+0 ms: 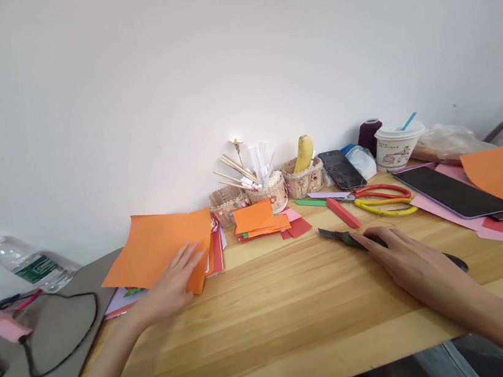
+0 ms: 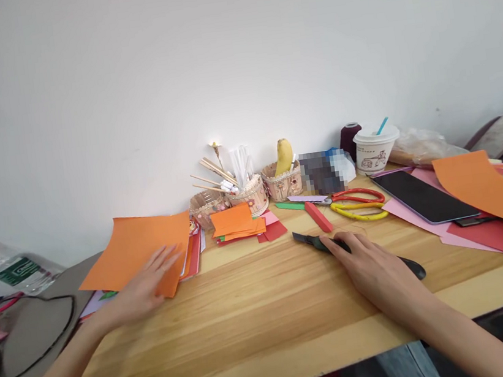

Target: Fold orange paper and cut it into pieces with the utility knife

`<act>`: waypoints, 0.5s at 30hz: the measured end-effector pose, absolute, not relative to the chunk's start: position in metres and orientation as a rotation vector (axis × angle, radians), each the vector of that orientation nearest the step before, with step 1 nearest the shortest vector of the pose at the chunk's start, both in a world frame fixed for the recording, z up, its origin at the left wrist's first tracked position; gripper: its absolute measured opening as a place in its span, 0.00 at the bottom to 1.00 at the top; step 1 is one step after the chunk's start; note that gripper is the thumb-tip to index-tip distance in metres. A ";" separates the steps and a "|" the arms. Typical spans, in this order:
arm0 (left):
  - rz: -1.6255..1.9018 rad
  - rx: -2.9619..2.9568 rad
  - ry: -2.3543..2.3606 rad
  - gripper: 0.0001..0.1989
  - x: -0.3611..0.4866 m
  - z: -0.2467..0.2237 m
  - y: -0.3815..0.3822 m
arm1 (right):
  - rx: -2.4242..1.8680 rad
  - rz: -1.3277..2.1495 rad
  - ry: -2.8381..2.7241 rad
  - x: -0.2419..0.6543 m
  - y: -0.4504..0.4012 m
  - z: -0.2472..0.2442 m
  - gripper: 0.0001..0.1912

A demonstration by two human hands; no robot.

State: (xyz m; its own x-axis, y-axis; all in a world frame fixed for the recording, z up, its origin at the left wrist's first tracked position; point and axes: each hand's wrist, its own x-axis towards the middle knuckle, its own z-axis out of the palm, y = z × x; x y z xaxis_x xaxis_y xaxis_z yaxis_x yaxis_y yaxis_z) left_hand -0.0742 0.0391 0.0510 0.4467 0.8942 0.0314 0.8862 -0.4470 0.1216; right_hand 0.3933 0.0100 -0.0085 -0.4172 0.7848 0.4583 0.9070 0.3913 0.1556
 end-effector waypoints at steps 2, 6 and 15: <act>-0.046 2.740 1.658 0.44 -0.088 0.041 0.031 | -1.477 -0.563 -2.337 0.391 0.011 -0.007 0.28; -0.024 2.953 1.674 0.32 -0.106 0.024 0.034 | -1.469 -0.595 -2.325 0.386 0.016 -0.006 0.27; 0.512 3.015 1.556 0.17 -0.063 0.052 0.000 | -1.355 -0.626 -2.298 0.373 0.012 0.003 0.24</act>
